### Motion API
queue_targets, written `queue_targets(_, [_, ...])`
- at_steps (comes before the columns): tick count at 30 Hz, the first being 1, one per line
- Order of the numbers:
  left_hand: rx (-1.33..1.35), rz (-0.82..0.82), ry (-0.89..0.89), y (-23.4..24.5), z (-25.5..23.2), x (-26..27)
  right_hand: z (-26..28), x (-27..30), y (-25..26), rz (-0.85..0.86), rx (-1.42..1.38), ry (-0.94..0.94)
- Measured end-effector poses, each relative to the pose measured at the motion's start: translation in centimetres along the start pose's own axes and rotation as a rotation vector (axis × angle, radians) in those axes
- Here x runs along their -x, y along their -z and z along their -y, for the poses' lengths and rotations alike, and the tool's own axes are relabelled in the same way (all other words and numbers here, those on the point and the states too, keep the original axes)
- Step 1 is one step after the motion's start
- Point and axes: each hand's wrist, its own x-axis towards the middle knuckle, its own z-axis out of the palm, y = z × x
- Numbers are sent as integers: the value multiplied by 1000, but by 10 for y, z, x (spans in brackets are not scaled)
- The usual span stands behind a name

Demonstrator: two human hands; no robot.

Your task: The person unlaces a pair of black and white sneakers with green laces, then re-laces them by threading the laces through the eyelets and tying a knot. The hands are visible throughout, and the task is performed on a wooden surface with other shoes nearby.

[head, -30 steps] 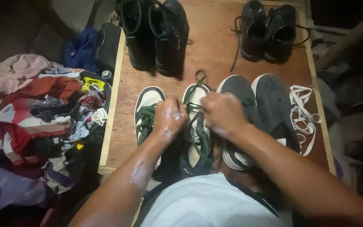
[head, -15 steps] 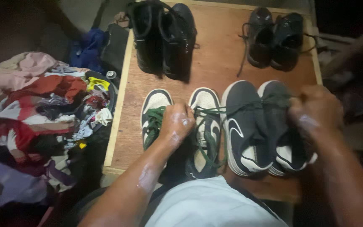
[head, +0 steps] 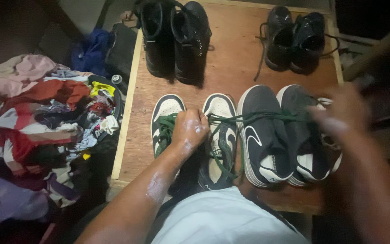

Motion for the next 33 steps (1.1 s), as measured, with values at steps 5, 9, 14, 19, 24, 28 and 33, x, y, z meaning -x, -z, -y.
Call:
queue_targets(5, [-8, -31, -8, 0, -7, 3, 104, 53, -28, -125, -328, 806])
queue_targets(9, [34, 20, 67, 3, -8, 3, 143, 65, -61, -173, -263, 934])
queue_targets(14, [-13, 15, 19, -2, -2, 0, 139, 70, -58, -82, -310, 942])
queue_targets(19, [-77, -43, 76, 1, 9, -2, 77, 71, -13, 240, -54, 693])
queue_targets(24, [-68, -21, 15, -5, 1, -2, 23, 63, 2, 528, 33, 474])
queue_targets(28, [-61, 35, 48, -5, -1, 2, 58, 57, -19, -8, -223, 895])
queue_targets(33, [-78, -9, -62, -11, 5, 4, 139, 46, -58, 11, -496, 915])
